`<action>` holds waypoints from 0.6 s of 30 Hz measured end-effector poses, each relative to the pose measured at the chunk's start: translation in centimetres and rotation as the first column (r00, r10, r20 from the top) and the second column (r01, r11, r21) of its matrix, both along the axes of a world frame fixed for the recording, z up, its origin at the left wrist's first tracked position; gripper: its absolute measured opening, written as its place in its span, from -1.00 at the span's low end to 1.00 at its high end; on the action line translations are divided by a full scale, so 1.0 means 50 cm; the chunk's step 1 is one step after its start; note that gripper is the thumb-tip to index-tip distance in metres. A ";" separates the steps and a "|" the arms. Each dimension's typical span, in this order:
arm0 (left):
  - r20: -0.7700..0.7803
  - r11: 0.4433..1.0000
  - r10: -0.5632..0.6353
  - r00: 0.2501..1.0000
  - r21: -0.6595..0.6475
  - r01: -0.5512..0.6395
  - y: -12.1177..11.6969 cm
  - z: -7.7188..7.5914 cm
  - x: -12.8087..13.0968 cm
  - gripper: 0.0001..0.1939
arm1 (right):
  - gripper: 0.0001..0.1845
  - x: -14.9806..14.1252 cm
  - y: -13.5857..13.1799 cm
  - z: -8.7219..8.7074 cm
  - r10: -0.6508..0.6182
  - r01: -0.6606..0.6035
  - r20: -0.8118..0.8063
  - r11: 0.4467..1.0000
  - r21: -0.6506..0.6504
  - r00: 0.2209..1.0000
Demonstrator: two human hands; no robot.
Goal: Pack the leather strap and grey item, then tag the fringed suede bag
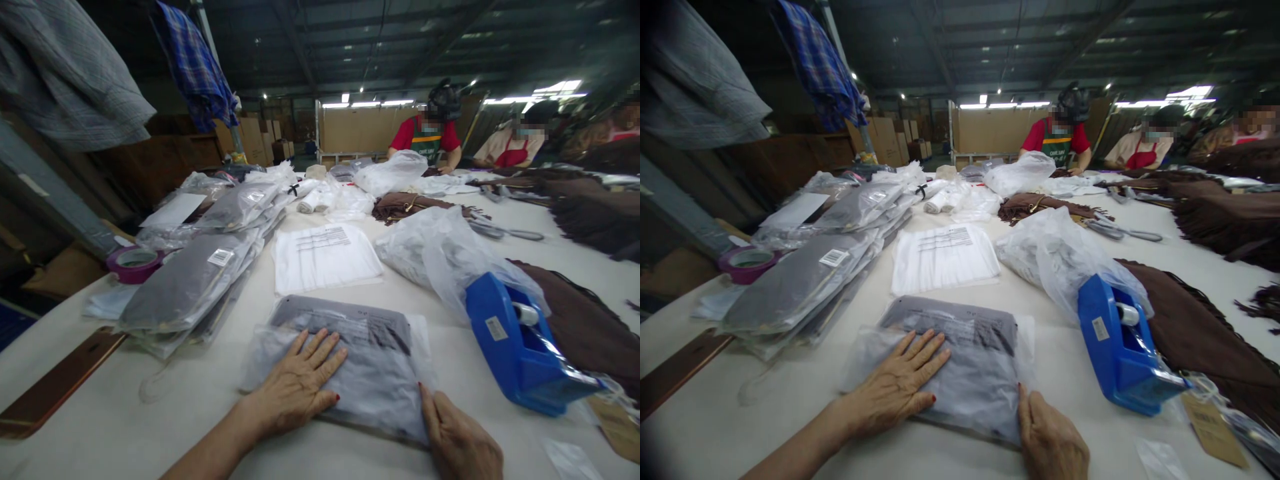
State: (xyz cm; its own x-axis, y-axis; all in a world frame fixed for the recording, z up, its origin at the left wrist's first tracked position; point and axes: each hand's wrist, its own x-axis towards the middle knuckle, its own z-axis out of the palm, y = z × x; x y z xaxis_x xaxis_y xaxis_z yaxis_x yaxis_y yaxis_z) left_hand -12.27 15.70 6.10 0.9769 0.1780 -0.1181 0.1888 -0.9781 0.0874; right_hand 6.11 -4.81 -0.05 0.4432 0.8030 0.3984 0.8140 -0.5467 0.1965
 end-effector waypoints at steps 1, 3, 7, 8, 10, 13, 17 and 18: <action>-0.035 0.999 0.012 0.999 -0.041 -0.013 0.004 0.001 0.002 -0.38 | -0.56 -0.002 0.001 0.002 -0.020 0.021 -0.042 0.999 0.026 0.999; -0.072 0.995 0.025 0.997 -0.095 -0.032 0.007 0.000 0.002 -0.37 | -0.55 -0.008 0.004 0.006 -0.057 0.066 -0.103 0.994 0.085 0.993; -0.060 0.993 0.039 0.997 -0.113 -0.045 0.007 -0.009 -0.002 -0.37 | -0.62 -0.012 0.001 0.005 -0.086 0.133 -0.217 0.968 0.214 0.972; -0.053 0.993 0.038 0.998 -0.110 -0.044 0.007 -0.011 -0.003 -0.36 | -0.65 -0.009 -0.003 0.003 -0.077 0.135 -0.226 0.958 0.253 0.971; -0.043 0.994 0.034 0.998 -0.100 -0.038 0.007 -0.015 -0.003 -0.36 | -0.65 0.001 -0.016 -0.001 -0.042 0.115 -0.223 0.940 0.322 0.974; -0.015 0.997 0.022 1.000 -0.070 -0.023 0.009 -0.024 -0.005 -0.37 | -0.66 0.033 -0.044 0.017 0.005 0.093 -0.234 0.908 0.408 0.972; 0.105 1.000 -0.020 0.994 -0.001 0.020 0.019 -0.047 -0.008 -0.39 | -0.63 0.116 -0.083 0.101 -0.058 0.176 -0.203 0.757 0.629 0.977; 0.136 0.999 -0.031 0.990 0.014 0.029 0.022 -0.053 -0.008 -0.40 | -0.58 0.144 -0.090 0.126 -0.088 0.233 -0.242 0.704 0.671 0.966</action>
